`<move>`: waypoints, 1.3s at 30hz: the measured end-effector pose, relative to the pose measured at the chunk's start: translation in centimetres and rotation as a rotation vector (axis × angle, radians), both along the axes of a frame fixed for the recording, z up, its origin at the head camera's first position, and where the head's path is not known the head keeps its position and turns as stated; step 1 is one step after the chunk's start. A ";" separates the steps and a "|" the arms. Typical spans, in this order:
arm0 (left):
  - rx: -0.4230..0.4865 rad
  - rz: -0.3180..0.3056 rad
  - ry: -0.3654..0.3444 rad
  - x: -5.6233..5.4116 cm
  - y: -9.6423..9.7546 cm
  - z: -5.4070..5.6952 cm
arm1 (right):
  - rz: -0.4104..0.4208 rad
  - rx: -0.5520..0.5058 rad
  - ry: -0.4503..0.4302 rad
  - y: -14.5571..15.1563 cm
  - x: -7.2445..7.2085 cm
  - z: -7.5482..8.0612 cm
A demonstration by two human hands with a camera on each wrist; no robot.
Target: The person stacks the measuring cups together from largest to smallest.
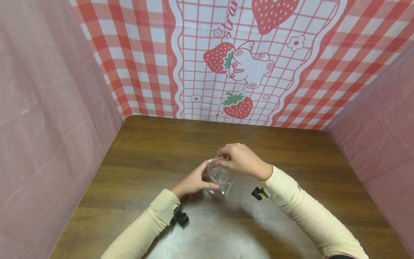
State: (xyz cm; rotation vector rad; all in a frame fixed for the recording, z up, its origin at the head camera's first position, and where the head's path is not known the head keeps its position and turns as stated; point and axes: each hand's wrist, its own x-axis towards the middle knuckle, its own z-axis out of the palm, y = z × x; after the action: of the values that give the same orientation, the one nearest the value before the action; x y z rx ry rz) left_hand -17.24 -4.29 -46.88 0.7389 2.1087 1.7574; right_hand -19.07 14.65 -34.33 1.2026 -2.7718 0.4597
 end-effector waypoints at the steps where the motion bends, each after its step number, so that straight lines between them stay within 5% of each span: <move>1: -0.001 0.000 0.001 -0.1 0.1 0.0 | -0.004 -0.004 -0.003 0.0 0.0 0.0; 39: -0.007 0.003 0.023 -0.3 0.3 -0.4 | -0.127 -0.081 -0.052 1.5 -2.0 0.0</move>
State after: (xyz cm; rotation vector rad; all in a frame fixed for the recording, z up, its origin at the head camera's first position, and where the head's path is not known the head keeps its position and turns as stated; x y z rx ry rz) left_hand -17.51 -4.01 -47.24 0.7578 2.1310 1.7509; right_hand -21.11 16.11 -34.31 1.0052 -2.8207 0.5926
